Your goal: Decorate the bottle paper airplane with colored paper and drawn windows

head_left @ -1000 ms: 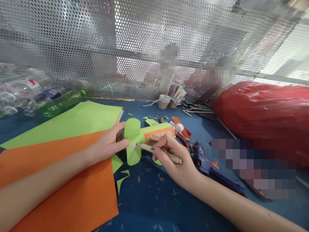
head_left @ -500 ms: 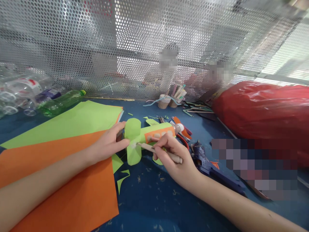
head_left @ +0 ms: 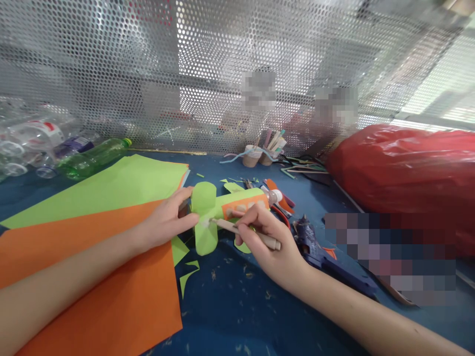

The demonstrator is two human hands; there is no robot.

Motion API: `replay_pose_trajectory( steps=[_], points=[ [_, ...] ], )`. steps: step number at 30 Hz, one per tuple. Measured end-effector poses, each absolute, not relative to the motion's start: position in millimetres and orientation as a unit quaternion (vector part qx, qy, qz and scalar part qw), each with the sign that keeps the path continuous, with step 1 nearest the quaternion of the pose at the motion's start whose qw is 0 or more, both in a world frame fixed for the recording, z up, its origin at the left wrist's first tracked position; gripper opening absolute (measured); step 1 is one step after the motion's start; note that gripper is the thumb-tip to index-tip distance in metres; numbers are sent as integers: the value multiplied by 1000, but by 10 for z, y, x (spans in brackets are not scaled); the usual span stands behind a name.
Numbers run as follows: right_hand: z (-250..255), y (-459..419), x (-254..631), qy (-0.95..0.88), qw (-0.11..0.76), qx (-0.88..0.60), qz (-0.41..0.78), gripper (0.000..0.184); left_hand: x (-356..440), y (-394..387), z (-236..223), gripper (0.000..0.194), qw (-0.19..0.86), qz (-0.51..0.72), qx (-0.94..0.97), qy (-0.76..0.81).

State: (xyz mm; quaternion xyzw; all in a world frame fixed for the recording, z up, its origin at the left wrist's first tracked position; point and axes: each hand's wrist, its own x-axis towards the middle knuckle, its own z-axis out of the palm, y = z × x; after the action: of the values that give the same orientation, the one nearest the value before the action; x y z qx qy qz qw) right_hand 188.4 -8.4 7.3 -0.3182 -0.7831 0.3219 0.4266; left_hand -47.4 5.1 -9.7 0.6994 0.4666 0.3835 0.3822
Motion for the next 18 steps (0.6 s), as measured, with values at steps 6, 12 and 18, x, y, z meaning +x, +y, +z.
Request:
replay_pose_trajectory(
  steps=[6,12,18],
  points=[
    [85,-80,1887,-779,429,-321,327,15,-483,55,-107,38,383,383,701,465],
    [98,-81,1883,-779,431,-318,327,16,-468,46,-95,39,393,387,693,464],
    [87,-83,1887,-779,428,-324,325,16,-479,51,-102,39,391,385,695,464]
  ],
)
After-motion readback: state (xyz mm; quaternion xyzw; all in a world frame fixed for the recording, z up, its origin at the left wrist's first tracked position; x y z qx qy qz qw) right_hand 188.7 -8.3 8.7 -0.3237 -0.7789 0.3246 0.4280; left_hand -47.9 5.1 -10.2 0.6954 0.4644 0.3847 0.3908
